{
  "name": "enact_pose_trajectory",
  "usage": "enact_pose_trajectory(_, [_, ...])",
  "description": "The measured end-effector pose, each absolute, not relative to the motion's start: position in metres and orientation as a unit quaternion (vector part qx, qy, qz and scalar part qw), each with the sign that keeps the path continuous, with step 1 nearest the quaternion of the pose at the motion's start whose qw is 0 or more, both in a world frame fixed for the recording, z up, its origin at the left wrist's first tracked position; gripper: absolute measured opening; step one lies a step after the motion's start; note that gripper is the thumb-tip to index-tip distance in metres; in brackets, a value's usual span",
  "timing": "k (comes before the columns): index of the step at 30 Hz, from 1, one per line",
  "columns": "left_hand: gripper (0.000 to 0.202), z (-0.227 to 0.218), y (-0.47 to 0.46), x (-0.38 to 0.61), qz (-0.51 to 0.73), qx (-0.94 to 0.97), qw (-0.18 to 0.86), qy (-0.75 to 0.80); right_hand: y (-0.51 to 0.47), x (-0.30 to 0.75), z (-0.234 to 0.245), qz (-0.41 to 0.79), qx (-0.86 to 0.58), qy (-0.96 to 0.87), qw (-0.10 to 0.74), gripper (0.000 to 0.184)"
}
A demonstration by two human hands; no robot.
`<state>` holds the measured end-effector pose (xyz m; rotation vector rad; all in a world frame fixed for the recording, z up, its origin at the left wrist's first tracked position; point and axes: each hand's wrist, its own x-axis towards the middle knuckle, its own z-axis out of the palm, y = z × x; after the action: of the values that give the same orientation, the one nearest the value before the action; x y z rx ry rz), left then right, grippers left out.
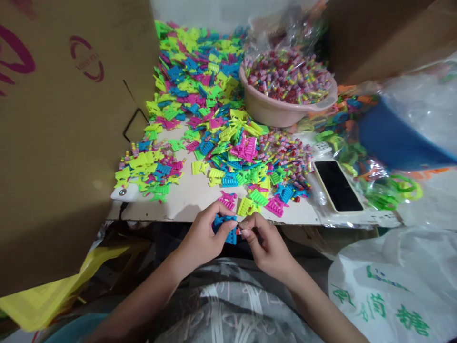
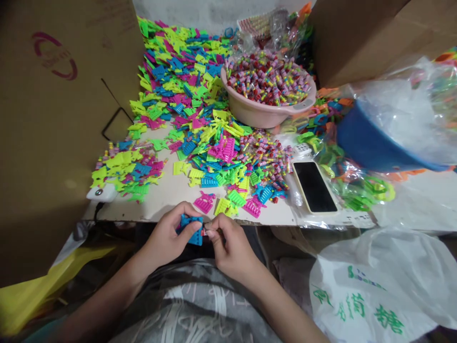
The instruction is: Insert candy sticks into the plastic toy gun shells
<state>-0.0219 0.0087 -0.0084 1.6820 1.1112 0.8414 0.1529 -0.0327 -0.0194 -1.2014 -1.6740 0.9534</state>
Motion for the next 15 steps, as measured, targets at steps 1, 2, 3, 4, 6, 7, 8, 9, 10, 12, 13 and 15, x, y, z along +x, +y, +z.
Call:
enact_pose_trajectory(1, [0.008,-0.007,0.008,-0.022,0.341,0.683,0.459,0.454,-0.033,0.153,-0.018,0.379,-0.479,-0.671,0.421,0.016])
enact_pose_trajectory(2, [0.008,-0.006,0.007,-0.022,0.342,0.681,0.458,0.457,-0.033,0.153,-0.016,0.377,-0.477,-0.673,0.421,0.016])
enact_pose_trajectory(3, [0.008,-0.005,0.006,-0.023,0.343,0.680,0.457,0.459,-0.034,0.152,-0.014,0.373,-0.476,-0.675,0.422,0.016])
enact_pose_trajectory(4, [0.008,-0.004,0.005,-0.023,0.346,0.680,0.454,0.461,-0.035,0.152,-0.012,0.368,-0.476,-0.678,0.422,0.015])
enact_pose_trajectory(6, [0.008,-0.001,0.002,-0.024,0.352,0.681,0.450,0.459,-0.036,0.152,-0.006,0.350,-0.480,-0.686,0.419,0.015])
enact_pose_trajectory(7, [0.008,0.001,0.001,-0.024,0.354,0.682,0.448,0.457,-0.038,0.152,-0.002,0.339,-0.485,-0.691,0.416,0.014])
enact_pose_trajectory(8, [0.008,0.002,0.000,-0.024,0.357,0.683,0.446,0.455,-0.039,0.152,0.001,0.327,-0.490,-0.695,0.413,0.014])
enact_pose_trajectory(9, [0.007,0.002,0.000,-0.023,0.357,0.686,0.442,0.455,-0.040,0.151,0.003,0.313,-0.494,-0.702,0.407,0.013])
enact_pose_trajectory(10, [0.006,0.001,-0.001,-0.023,0.353,0.692,0.434,0.457,-0.040,0.151,0.005,0.295,-0.499,-0.712,0.396,0.013])
enact_pose_trajectory(12, [0.004,-0.005,0.000,-0.021,0.335,0.704,0.421,0.463,-0.040,0.149,0.004,0.249,-0.514,-0.742,0.353,0.014])
enact_pose_trajectory(13, [0.003,-0.009,0.001,-0.020,0.327,0.706,0.420,0.466,-0.040,0.147,0.002,0.225,-0.519,-0.756,0.328,0.015])
enact_pose_trajectory(15, [0.004,-0.020,0.003,-0.019,0.325,0.691,0.437,0.476,-0.039,0.145,-0.006,0.200,-0.527,-0.772,0.295,0.018])
